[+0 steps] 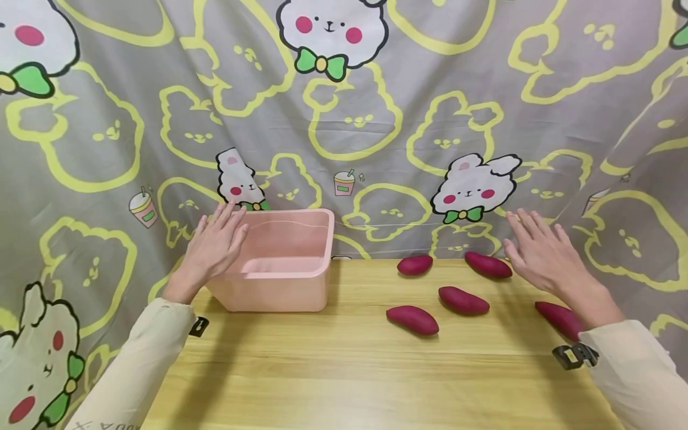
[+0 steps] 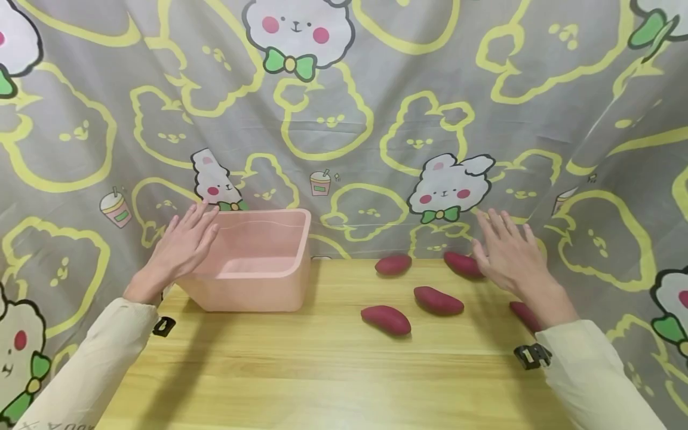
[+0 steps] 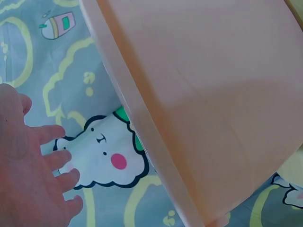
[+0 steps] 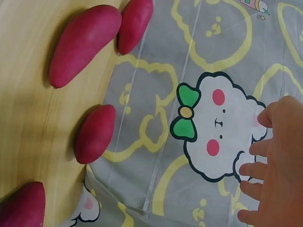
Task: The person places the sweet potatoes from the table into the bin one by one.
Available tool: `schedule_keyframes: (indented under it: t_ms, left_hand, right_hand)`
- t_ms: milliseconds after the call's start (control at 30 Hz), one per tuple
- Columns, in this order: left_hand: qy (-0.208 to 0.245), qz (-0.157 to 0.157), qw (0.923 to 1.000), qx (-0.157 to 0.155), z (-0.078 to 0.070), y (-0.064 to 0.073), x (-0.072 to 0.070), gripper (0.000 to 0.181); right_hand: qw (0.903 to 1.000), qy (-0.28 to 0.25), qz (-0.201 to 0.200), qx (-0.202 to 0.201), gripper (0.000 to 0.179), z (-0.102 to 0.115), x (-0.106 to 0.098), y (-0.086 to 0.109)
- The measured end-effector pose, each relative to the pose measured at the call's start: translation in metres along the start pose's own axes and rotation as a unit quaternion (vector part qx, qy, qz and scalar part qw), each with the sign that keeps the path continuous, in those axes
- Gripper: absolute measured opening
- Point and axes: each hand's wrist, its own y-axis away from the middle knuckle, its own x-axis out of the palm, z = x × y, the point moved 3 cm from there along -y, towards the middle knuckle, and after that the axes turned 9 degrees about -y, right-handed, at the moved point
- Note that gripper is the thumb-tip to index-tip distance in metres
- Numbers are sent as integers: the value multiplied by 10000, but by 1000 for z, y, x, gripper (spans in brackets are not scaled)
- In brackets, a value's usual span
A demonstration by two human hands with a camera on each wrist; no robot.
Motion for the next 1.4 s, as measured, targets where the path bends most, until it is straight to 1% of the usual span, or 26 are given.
schedule_keyframes:
  t_ms: [200, 367, 433, 533, 667, 767, 933, 1100, 1200, 1333, 1400]
  left_hand:
    - [-39, -67, 10000, 24, -2, 4, 3, 61]
    - [-33, -166, 9998, 56, -5, 9, 7, 58]
    - [-26, -279, 9996, 75, -8, 9, 8, 57]
    - [-55, -554, 9983, 147, -10, 11, 10, 55]
    - [-112, -1010, 9943, 335, -12, 15, 13, 50]
    - [-56, -1230, 9917, 376, -14, 18, 17, 47]
    - [95, -1367, 9901, 291, -20, 23, 24, 45]
    - [134, -1452, 9891, 219, -27, 28, 32, 46]
    - [113, -1558, 9875, 206, -32, 31, 37, 46]
    - [72, -1799, 9833, 253, -38, 36, 45, 44]
    - [58, -1835, 9827, 231, -40, 39, 50, 44]
  right_hand:
    - [10000, -78, -49, 18, 65, 4, 5, 2]
    - [9995, -149, -257, -49, 64, 9, 7, 7]
    - [9992, -174, -364, -75, 64, 10, 8, 10]
    - [9985, -225, -494, -107, 64, 12, 9, 13]
    - [9972, -391, -617, -143, 63, 16, 13, 15]
    - [9953, -581, -740, -214, 61, 20, 17, 17]
    - [9906, -804, -1046, -356, 57, 31, 22, 21]
    - [9848, -1095, -1298, -359, 56, 41, 32, 28]
    - [9813, -1364, -1322, -310, 57, 45, 40, 32]
    - [9769, -1676, -1305, -220, 57, 51, 50, 36]
    - [9742, -1802, -1343, -202, 57, 53, 54, 38]
